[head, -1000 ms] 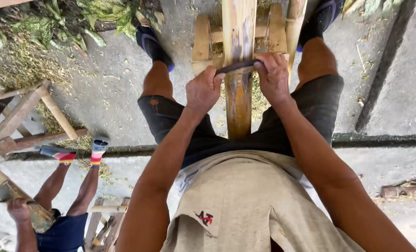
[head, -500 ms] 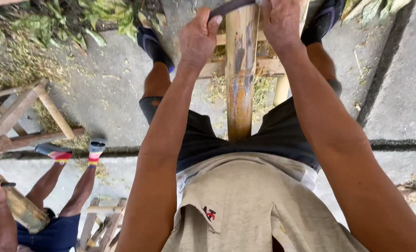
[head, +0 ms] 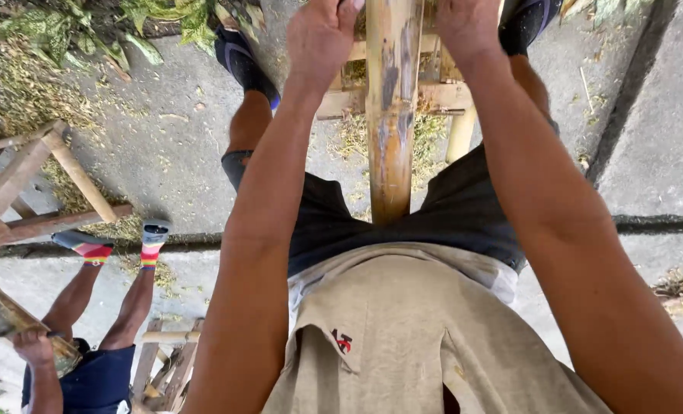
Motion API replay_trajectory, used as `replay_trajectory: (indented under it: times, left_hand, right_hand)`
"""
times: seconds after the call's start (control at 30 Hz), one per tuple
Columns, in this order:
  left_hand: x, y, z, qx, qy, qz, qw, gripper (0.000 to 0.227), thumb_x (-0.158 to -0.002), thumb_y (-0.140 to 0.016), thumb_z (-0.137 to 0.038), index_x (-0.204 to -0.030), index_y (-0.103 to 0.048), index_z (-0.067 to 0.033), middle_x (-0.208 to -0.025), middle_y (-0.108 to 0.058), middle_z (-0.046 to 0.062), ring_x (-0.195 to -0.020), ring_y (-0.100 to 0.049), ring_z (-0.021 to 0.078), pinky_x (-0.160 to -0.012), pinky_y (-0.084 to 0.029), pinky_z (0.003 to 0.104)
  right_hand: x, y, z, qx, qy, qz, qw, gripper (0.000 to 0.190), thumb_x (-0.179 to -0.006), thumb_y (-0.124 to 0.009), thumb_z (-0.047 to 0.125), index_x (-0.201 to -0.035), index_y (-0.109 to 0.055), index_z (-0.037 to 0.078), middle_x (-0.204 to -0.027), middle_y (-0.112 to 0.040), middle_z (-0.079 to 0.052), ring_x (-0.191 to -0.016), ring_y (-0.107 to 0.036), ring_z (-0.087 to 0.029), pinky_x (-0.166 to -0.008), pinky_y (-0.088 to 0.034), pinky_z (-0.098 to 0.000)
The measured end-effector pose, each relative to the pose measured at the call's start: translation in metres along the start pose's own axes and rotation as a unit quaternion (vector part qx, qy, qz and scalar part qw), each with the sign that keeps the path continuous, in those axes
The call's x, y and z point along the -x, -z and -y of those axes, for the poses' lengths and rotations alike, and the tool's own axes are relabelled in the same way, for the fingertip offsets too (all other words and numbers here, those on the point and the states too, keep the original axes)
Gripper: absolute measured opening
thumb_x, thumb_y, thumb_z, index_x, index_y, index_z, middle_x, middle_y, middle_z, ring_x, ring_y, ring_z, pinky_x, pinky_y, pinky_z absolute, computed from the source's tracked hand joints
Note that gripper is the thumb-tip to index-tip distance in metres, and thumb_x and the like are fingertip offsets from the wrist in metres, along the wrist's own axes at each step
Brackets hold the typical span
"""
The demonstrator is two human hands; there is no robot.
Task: Shave the outer layer of a bamboo pole using a drawknife to smooth the surface.
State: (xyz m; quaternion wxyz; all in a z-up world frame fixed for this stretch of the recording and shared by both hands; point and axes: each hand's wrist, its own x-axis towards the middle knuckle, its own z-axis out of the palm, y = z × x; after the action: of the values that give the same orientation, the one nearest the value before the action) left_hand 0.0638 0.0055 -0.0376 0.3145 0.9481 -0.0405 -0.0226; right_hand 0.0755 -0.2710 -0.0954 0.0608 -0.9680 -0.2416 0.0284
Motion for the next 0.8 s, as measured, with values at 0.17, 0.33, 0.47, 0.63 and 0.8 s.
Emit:
replay_trajectory:
  times: [0.17,0.33,0.47,0.63,0.8]
  left_hand:
    - [0.024,0.024,-0.032,0.048,0.089,0.064,0.993,0.023,-0.103,-0.057,-0.033,-0.118,-0.063,-0.0162,-0.068,-0.065,0.001,-0.047,-0.057,0.0130,-0.038,-0.047,0.030]
    - [0.117,0.016,-0.021,-0.013,0.024,0.126,0.992,0.029,-0.111,-0.053,-0.040,-0.097,-0.055,-0.0150,-0.069,-0.060,0.002,-0.052,-0.051,0.0132,-0.046,-0.046,0.035]
    - [0.091,0.020,-0.027,0.006,0.031,0.134,0.990,0.029,-0.108,-0.054,-0.043,-0.095,-0.056,-0.0174,-0.067,-0.060,0.001,-0.051,-0.049,0.0123,-0.045,-0.046,0.036]
    - [0.115,0.027,-0.033,0.060,0.056,0.104,0.991,0.028,-0.108,-0.056,-0.037,-0.108,-0.056,-0.0088,-0.066,-0.061,0.004,-0.049,-0.056,0.0171,-0.046,-0.049,0.037]
    - [0.102,0.020,-0.022,0.037,0.020,0.095,0.995,0.028,-0.107,-0.057,-0.038,-0.102,-0.057,-0.0104,-0.067,-0.063,0.005,-0.053,-0.060,0.0200,-0.047,-0.050,0.040]
  right_hand:
    - [0.006,0.056,0.029,0.018,0.012,-0.023,0.999,0.024,-0.098,-0.066,0.010,-0.122,-0.065,0.005,-0.102,-0.065,-0.013,-0.096,-0.059,-0.026,-0.076,-0.050,-0.0420]
    - [0.099,0.053,0.083,-0.267,-0.105,-0.131,0.949,0.011,-0.114,-0.059,0.017,-0.115,-0.066,0.008,-0.098,-0.065,-0.009,-0.093,-0.060,-0.026,-0.082,-0.051,-0.0459]
    - [0.079,0.072,0.076,-0.357,-0.138,-0.079,0.921,0.017,-0.114,-0.060,0.020,-0.107,-0.063,0.005,-0.092,-0.064,-0.011,-0.084,-0.061,-0.025,-0.074,-0.050,-0.0458]
    - [0.085,0.049,0.072,-0.274,-0.165,0.003,0.947,0.025,-0.118,-0.054,0.026,-0.105,-0.068,0.011,-0.096,-0.056,-0.012,-0.088,-0.058,-0.024,-0.080,-0.054,-0.0419]
    - [0.081,0.096,0.073,-0.349,-0.168,0.023,0.922,0.025,-0.114,-0.059,0.029,-0.127,-0.058,0.007,-0.115,-0.058,-0.009,-0.111,-0.057,-0.024,-0.099,-0.050,-0.0427]
